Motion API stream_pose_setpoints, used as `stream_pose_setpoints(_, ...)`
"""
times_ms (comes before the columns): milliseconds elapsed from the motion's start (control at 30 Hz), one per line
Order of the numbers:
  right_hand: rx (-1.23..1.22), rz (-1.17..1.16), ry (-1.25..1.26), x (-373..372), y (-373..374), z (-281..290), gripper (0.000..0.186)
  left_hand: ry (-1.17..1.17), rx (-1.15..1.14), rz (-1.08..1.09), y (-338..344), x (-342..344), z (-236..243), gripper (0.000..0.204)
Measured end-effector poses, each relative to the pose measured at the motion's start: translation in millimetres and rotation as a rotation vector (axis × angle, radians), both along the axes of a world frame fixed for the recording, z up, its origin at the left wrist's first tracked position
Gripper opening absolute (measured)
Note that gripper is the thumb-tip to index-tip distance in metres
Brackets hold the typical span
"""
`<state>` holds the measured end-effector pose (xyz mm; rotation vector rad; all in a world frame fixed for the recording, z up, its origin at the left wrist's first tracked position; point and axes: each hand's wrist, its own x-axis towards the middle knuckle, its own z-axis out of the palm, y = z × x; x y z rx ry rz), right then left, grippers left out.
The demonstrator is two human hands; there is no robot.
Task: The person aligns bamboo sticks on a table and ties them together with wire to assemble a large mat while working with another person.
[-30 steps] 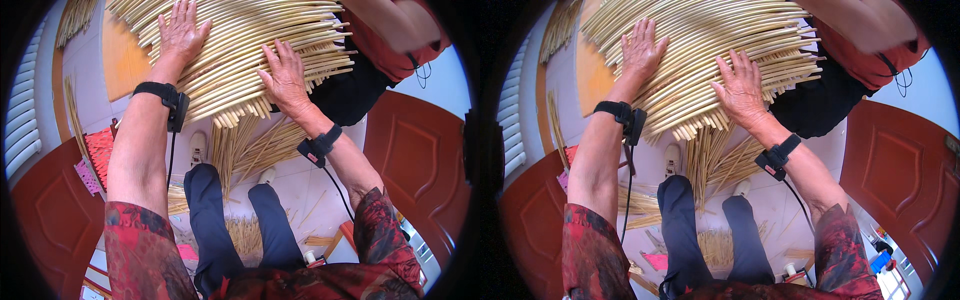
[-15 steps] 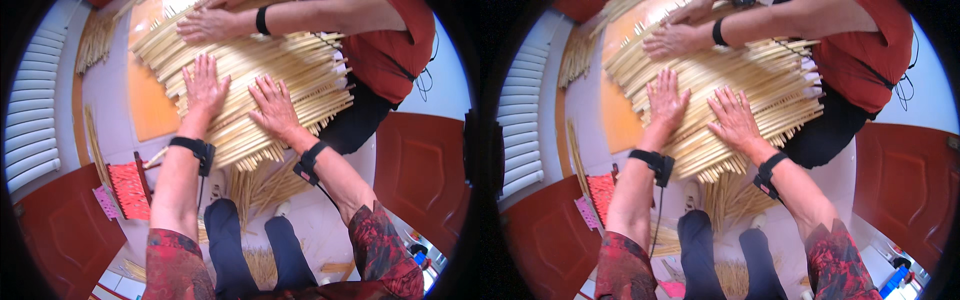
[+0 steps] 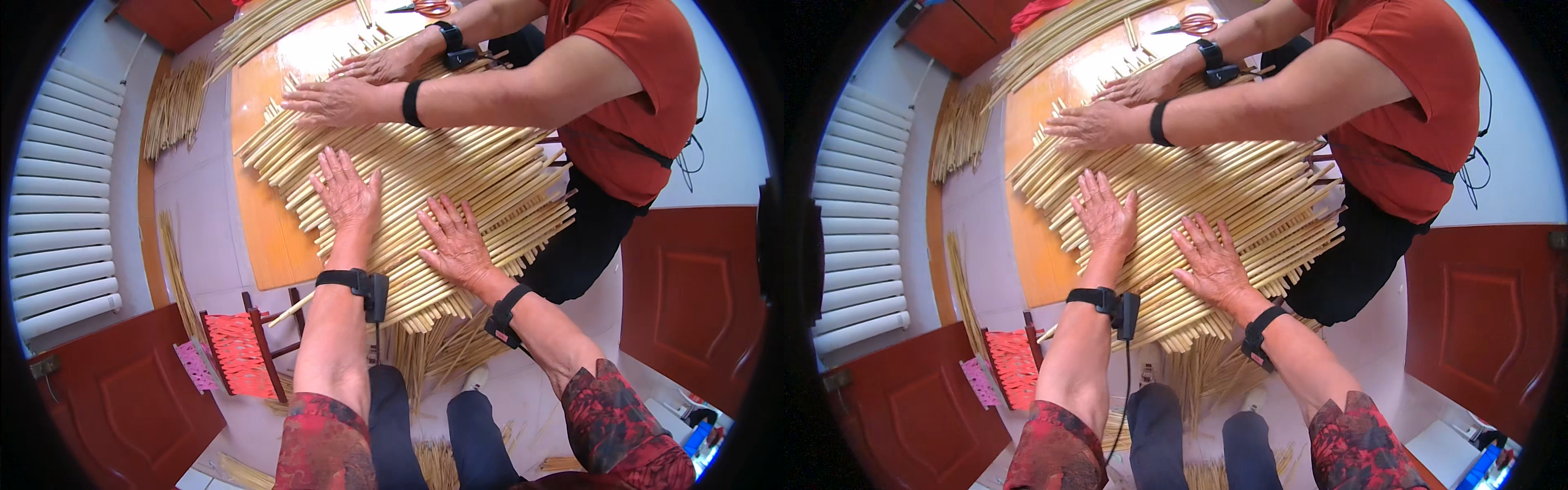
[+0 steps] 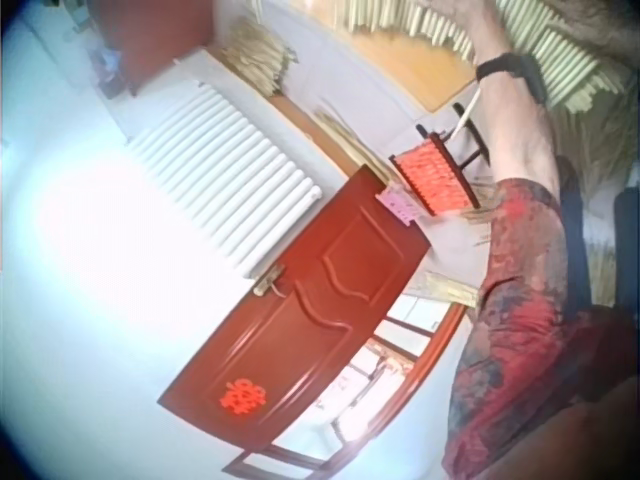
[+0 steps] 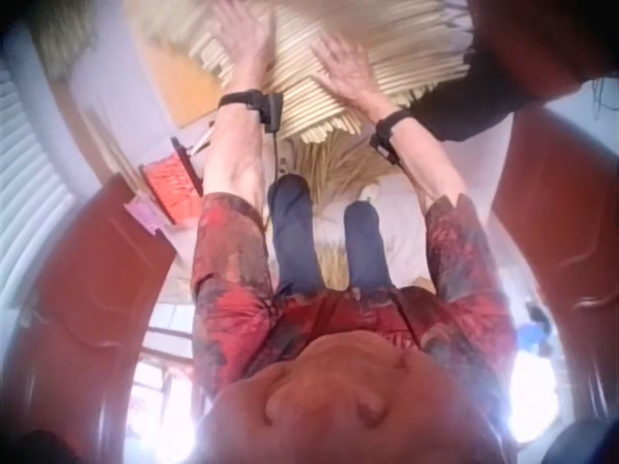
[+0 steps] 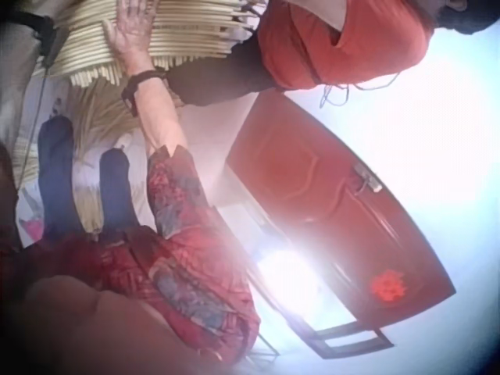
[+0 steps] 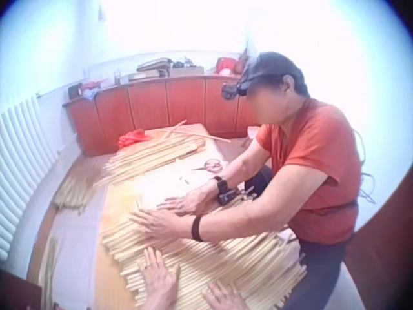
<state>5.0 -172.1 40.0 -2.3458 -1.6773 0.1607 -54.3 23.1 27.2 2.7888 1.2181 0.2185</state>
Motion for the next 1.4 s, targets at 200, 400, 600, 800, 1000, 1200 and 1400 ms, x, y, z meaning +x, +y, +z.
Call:
stream_pose_setpoints(200, -0.043, -0.021, 0.020, 1, -1, 4, 0.061, -0.028, 0.004, 0.016, -4, 1, -9, 0.065)
stream_pose_setpoints(400, -0.008, -0.013, 0.092, -2, 0, 2, 0.060, -0.027, 0.056, 0.010, -1, -4, -9, 0.064)
stream_pose_setpoints(600, 0.015, -0.040, 0.106, 4, -6, -2, 0.061, -0.043, 0.069, -0.026, -5, 1, -14, 0.064)
stream_pose_setpoints(800, 0.038, -0.024, 0.034, 4, -6, -2, 0.060, -0.042, 0.049, -0.032, 0, 0, -11, 0.063)
stream_pose_setpoints(1000, 0.060, -0.015, 0.033, 4, -6, 3, 0.060, 0.091, 0.026, -0.223, -9, -11, 17, 0.061)
stream_pose_setpoints(1200, 0.129, -0.048, 0.025, 5, -9, 17, 0.057, -0.048, -0.062, -0.253, -36, -59, 36, 0.059)
stream_pose_setpoints(1400, 0.033, -0.129, -0.022, 19, -37, 29, 0.056, 0.046, -0.140, -0.310, -50, -66, 46, 0.059)
